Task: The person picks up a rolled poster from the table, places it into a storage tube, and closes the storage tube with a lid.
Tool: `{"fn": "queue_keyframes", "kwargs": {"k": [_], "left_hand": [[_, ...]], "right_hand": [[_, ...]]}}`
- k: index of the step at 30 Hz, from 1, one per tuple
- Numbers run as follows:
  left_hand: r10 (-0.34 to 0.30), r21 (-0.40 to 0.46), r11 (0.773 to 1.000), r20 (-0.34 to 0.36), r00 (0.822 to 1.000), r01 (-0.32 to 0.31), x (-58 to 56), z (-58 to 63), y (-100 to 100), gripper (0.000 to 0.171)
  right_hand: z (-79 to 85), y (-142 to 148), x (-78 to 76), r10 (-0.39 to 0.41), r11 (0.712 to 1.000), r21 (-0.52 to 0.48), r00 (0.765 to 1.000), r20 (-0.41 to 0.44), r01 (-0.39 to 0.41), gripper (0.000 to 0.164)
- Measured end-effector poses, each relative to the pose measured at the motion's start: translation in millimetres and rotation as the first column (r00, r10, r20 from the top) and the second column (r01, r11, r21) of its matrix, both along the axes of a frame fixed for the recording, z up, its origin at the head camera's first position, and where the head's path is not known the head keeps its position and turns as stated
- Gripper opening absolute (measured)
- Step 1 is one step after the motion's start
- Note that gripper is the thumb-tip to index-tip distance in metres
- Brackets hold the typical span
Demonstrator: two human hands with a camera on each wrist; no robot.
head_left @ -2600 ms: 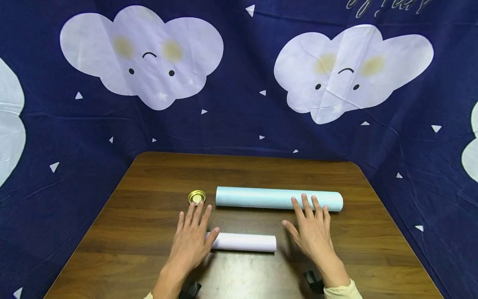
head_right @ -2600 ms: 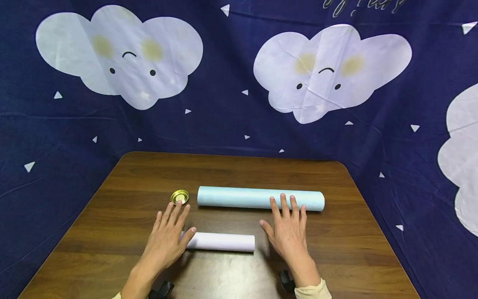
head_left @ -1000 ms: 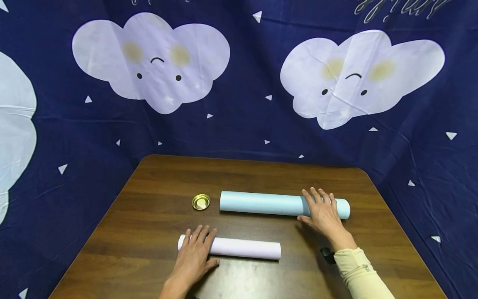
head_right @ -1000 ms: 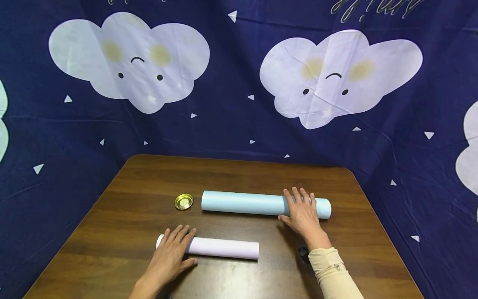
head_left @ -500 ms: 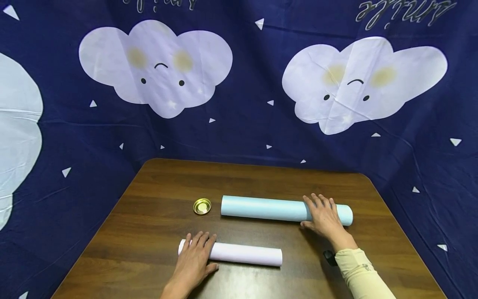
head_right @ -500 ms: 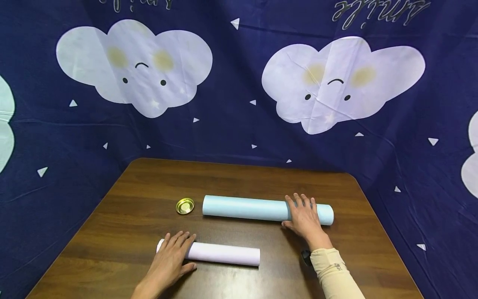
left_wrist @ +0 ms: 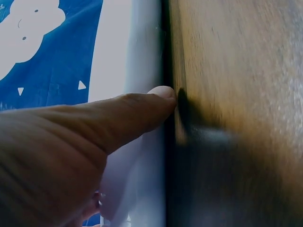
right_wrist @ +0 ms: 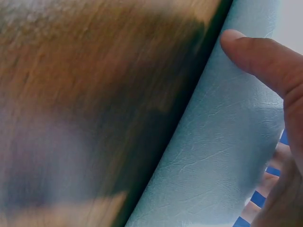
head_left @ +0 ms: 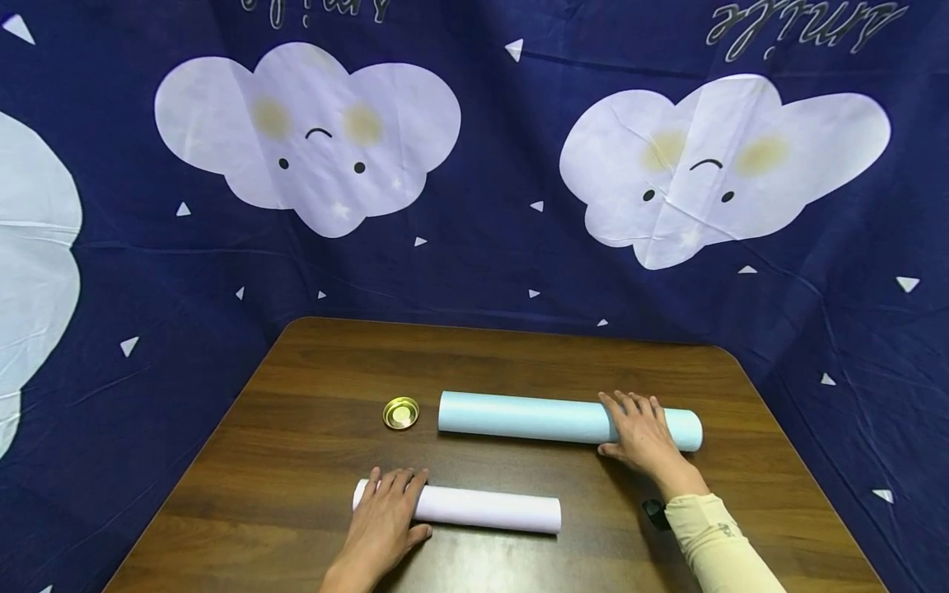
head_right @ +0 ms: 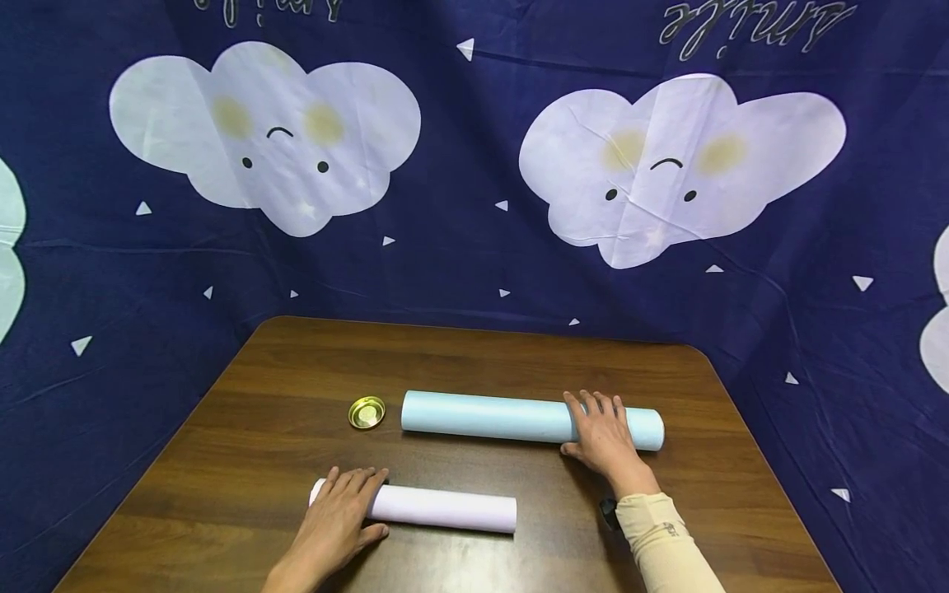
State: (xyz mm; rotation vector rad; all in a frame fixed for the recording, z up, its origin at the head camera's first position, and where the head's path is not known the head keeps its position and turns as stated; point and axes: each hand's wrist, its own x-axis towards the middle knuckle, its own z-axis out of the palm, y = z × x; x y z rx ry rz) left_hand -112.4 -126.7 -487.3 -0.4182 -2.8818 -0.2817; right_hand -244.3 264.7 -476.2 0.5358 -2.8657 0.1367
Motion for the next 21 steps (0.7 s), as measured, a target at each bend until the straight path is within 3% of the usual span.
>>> {"fn": "queue_keyframes", "kwargs": {"k": [12, 21], "left_hand": [[0.000, -0.043, 0.999, -0.044, 0.999, -0.002, -2.0, -4.4, -3.2, 0.063], [-0.005, -0.048, 0.999, -0.074, 0.997, 0.001, -6.2, -4.5, -2.9, 0.057]], "right_hand": [[-10.4, 4.7, -4.8, 0.042, 0.999, -0.015, 0.998, -0.055, -0.043, 0.089], [-14.8, 5.8, -8.5, 0.022, 1.000, -0.001, 0.999, -0.038, -0.022, 0.087]]}}
